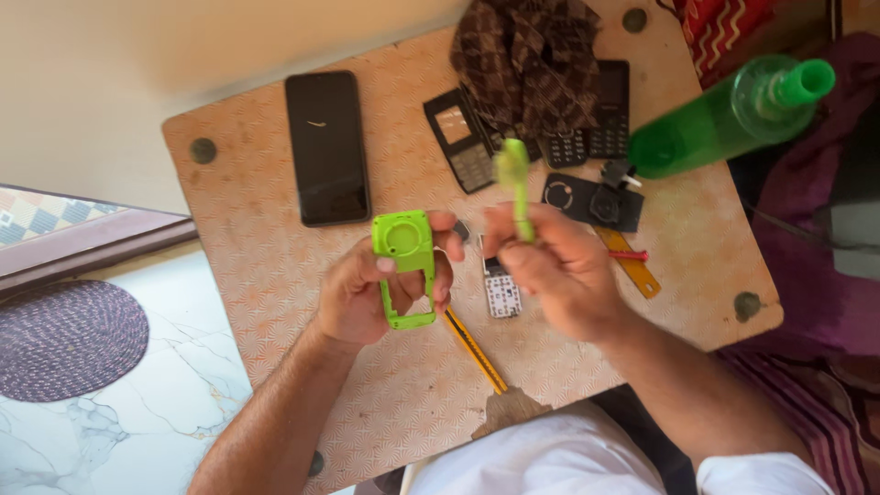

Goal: The person brushes internal mobile phone components with a brush, manipulates a keypad and a green casing, and uses a screwdriver on the casing.

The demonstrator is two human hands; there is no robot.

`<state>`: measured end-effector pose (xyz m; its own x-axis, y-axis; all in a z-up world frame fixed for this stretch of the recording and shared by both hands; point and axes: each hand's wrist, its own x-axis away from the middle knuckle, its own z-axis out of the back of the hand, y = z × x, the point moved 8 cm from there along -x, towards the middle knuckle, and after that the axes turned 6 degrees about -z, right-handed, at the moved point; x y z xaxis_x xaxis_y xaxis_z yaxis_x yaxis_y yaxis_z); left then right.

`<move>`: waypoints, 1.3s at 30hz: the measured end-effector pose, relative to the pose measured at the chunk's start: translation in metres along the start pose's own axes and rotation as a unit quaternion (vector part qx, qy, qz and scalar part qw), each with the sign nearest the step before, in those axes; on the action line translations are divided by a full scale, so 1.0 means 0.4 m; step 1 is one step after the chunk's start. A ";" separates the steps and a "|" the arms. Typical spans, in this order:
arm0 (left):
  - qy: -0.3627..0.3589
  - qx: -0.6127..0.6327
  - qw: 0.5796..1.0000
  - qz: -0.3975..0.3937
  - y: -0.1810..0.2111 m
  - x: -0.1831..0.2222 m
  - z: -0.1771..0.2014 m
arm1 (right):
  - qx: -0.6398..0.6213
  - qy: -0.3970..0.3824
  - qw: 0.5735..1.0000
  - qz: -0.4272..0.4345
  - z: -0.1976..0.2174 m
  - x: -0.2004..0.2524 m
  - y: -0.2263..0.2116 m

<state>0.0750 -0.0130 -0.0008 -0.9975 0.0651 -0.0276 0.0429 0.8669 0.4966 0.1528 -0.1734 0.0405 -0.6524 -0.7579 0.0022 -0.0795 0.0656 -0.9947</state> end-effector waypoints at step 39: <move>0.114 -0.003 0.991 -0.077 0.052 0.006 0.090 | -0.072 0.032 0.996 -0.041 0.066 -0.018 0.120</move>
<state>0.0754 0.0230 -0.0216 -0.9791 -0.1812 0.0923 -0.1105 0.8550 0.5068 0.1738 -0.1819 -0.0099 -0.6860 -0.7215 0.0936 -0.2381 0.1011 -0.9660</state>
